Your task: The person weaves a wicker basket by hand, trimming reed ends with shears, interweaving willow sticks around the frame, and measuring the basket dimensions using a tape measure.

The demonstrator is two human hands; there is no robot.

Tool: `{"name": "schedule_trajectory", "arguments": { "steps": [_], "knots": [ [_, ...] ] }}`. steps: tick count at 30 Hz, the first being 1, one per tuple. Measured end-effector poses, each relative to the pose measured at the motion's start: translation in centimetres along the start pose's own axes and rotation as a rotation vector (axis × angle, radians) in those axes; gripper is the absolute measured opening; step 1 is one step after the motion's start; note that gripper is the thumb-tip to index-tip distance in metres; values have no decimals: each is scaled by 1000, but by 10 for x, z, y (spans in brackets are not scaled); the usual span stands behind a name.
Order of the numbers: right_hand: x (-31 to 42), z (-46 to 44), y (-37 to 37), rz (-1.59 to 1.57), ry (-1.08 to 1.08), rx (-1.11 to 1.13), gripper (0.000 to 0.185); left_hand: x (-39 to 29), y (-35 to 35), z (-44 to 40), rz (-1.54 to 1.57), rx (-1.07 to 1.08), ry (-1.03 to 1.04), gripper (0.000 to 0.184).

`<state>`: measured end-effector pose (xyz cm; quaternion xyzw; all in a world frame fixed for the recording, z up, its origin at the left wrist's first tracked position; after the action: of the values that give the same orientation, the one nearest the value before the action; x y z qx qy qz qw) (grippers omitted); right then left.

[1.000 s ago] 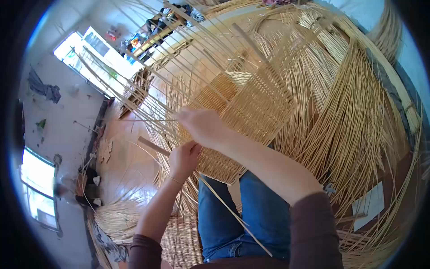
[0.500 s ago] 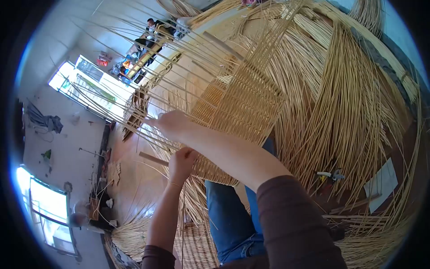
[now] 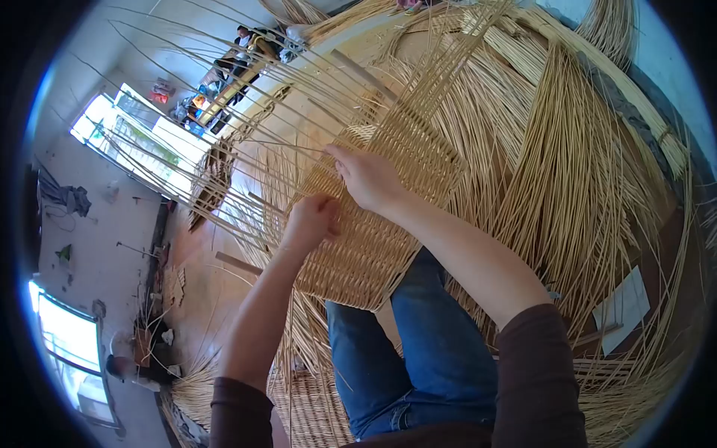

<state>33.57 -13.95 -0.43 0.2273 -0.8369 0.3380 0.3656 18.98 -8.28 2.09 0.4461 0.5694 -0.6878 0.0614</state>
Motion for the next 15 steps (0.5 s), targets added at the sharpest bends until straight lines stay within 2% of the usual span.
{"name": "schedule_trajectory", "arguments": {
  "steps": [2, 3, 5, 7, 9, 10, 11, 12, 13, 15],
  "knots": [
    [3, -7, 5, 72, -195, -107, 36, 9, 8, -15, 112, 62, -95, 22],
    [1, -11, 11, 70, -184, -100, 36, 14, 12, -18, 111, 70, -105, 22],
    [10, -29, 27, 267, -335, 53, 33, 13, 15, -20, 95, -29, -72, 19],
    [13, -44, 36, 341, -361, 54, 34, 18, 22, -20, 78, -26, -123, 18],
    [19, -51, 25, 207, -117, 67, 35, 36, 33, -25, -115, -209, 117, 21],
    [19, -46, 12, 171, -11, -30, 35, 29, 32, -21, -108, -210, 112, 21],
    [13, -39, -2, 136, 92, -122, 35, 16, 27, -13, -234, -176, 151, 22],
    [-14, -29, -3, 104, 44, -274, 29, 9, 24, -8, -360, -145, 185, 24],
    [-35, -21, -5, -9, 85, -268, 27, 9, 21, -7, -350, -155, 173, 24],
    [-47, -11, -15, -271, 213, -254, 26, 9, 17, -8, -415, -26, 280, 31]
  ]
}}
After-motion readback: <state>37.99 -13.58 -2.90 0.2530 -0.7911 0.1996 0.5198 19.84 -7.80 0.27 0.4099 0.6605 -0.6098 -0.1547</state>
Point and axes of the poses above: each hand's wrist, its own z-axis away from the middle knuckle, its own y-axis out of the palm, x = y × z, the point moved 2 cm from there along -z, towards the middle knuckle, and after that the axes turned 9 degrees about -x, right-handed, at the moved point
